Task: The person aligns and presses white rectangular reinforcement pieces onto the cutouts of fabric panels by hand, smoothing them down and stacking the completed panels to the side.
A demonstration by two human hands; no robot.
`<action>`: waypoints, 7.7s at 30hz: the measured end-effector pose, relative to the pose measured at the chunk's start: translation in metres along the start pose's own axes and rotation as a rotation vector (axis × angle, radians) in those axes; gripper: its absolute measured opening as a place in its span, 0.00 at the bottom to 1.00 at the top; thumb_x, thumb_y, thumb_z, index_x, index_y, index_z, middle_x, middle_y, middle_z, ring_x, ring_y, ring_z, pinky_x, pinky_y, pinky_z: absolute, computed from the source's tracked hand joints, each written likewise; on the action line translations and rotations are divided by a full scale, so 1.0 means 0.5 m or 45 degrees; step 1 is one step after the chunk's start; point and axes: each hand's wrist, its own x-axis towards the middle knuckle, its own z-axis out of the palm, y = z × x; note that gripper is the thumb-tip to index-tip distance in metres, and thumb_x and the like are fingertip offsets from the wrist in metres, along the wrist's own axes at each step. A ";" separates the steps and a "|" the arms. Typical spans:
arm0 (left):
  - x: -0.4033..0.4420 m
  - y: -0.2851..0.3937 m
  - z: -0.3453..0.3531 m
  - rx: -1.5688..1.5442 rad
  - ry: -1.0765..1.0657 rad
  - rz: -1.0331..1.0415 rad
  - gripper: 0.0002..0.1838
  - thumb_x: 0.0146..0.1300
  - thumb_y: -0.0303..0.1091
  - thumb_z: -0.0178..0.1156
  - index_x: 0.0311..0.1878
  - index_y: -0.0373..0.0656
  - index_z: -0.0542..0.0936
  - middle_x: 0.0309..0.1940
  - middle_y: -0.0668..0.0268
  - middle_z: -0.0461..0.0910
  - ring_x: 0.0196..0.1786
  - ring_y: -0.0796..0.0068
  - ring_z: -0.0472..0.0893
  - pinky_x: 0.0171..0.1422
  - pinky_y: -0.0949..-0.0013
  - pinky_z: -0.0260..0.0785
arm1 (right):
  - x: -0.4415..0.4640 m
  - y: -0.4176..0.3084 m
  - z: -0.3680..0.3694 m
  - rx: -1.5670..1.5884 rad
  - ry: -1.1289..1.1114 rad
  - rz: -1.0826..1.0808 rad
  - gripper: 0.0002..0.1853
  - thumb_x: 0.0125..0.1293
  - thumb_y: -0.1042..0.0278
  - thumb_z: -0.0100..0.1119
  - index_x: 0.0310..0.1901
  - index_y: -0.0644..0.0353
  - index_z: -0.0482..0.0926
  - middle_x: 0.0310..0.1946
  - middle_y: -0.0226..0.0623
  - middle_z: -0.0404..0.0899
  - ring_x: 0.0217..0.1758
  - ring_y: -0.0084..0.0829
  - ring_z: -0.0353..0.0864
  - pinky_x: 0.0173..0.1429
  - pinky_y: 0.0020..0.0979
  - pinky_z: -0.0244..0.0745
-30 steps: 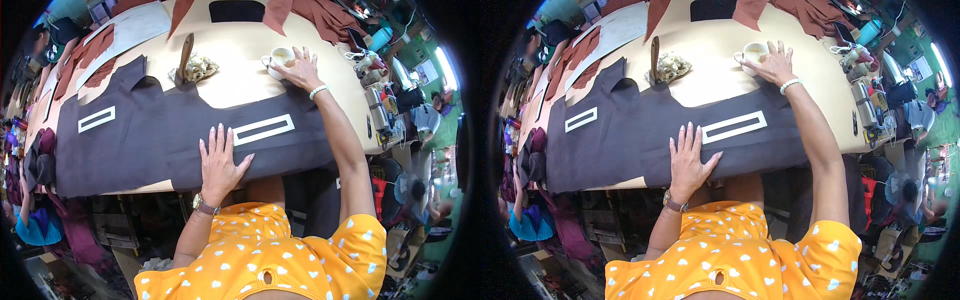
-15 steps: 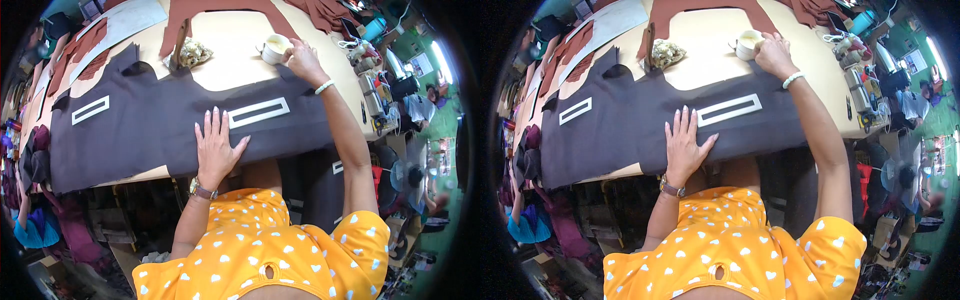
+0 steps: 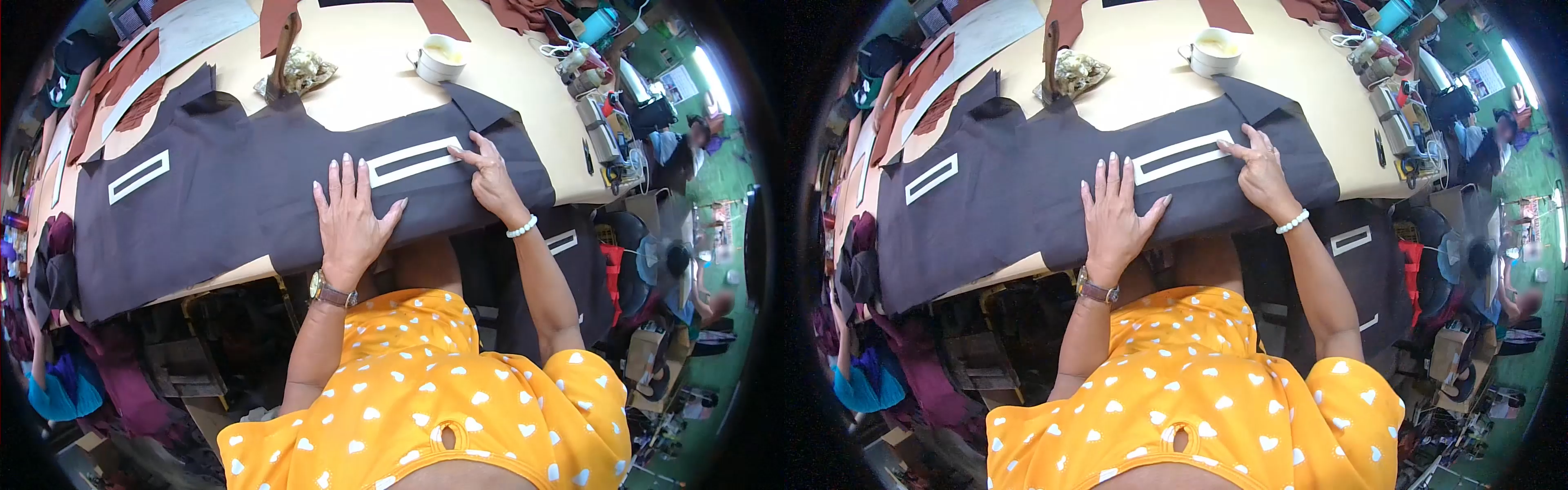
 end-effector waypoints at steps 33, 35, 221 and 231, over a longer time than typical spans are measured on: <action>-0.043 -0.082 -0.048 -0.003 0.015 -0.072 0.39 0.55 0.54 0.59 0.60 0.30 0.66 0.64 0.47 0.61 0.68 0.52 0.58 0.70 0.48 0.46 | 0.009 -0.072 -0.004 -1.310 -0.286 -0.206 0.33 0.61 0.68 0.49 0.69 0.48 0.52 0.70 0.38 0.48 0.71 0.48 0.49 0.71 0.53 0.39; -0.045 -0.084 -0.046 0.016 0.050 -0.061 0.39 0.56 0.54 0.58 0.60 0.30 0.66 0.63 0.47 0.62 0.68 0.52 0.59 0.70 0.48 0.47 | 0.008 -0.078 0.005 -1.316 -0.266 -0.225 0.33 0.61 0.67 0.48 0.69 0.48 0.52 0.69 0.38 0.49 0.70 0.48 0.50 0.71 0.53 0.40; 0.311 -0.263 -0.005 -0.337 0.356 -0.291 0.37 0.39 0.45 0.70 0.53 0.34 0.72 0.50 0.54 0.72 0.54 0.57 0.71 0.60 0.61 0.64 | 0.372 -0.311 0.130 0.403 -0.209 -0.358 0.43 0.48 0.72 0.46 0.70 0.44 0.47 0.29 0.53 0.78 0.37 0.52 0.78 0.46 0.44 0.72; 0.316 -0.282 0.016 -0.290 0.429 -0.238 0.29 0.45 0.38 0.66 0.52 0.37 0.74 0.48 0.54 0.74 0.53 0.55 0.72 0.57 0.61 0.65 | 0.335 -0.331 0.220 -0.073 -0.001 -0.251 0.34 0.62 0.60 0.44 0.70 0.43 0.47 0.34 0.48 0.78 0.31 0.48 0.80 0.35 0.48 0.74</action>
